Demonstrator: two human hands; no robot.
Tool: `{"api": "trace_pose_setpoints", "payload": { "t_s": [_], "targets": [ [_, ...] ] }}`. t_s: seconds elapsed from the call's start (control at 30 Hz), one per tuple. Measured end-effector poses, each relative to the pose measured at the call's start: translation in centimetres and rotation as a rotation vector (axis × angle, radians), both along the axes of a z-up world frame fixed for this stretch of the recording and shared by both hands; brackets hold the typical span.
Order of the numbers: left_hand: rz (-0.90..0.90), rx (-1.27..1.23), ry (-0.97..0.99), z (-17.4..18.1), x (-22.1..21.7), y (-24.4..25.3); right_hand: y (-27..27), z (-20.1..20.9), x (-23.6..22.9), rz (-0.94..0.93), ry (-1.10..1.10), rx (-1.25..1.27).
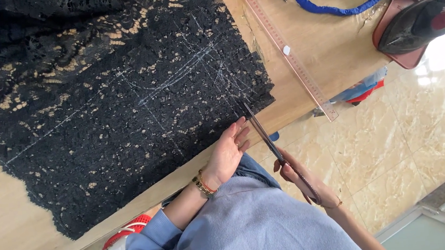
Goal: The person measures a piece of black lace fabric on a wooden table using a clear ruler and chalk. They then use scissors to cut the fabric along the marked lines, separating a specific pattern piece from the main sheet. The person adjusts the fabric and continues cutting to refine the shape.
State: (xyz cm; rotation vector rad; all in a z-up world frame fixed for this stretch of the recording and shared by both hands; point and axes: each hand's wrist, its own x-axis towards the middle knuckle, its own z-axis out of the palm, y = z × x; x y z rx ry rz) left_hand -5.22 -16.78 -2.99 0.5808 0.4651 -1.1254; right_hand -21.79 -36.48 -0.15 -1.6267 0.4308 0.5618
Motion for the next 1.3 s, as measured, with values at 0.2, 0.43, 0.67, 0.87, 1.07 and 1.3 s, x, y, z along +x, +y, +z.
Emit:
{"api": "trace_pose_setpoints", "payload": {
  "t_s": [0.2, 0.43, 0.67, 0.87, 1.07, 1.3],
  "targets": [
    [0.004, -0.014, -0.015, -0.1, 0.0, 0.2, 0.8, 1.0, 1.0, -0.036, -0.019, 0.027],
    [0.005, 0.004, -0.022, 0.6, 0.2, 0.0, 1.3, 0.4, 1.2, -0.042, -0.015, -0.010],
    [0.000, 0.001, -0.015, 0.8, 0.3, 0.1, 0.5, -1.8, 0.6, 0.003, 0.025, -0.130],
    [-0.018, 0.026, -0.036, 0.9, 0.3, 0.1, 0.9, -0.9, 1.0, -0.051, 0.031, -0.167],
    [-0.010, 0.019, -0.039, 0.5, 0.1, 0.1, 1.0, -0.8, 1.2, -0.126, 0.092, -0.139],
    [-0.005, 0.005, -0.040, 0.3, 0.1, 0.0, 0.9, -1.2, 1.3, -0.137, 0.119, -0.134]
  ]
}}
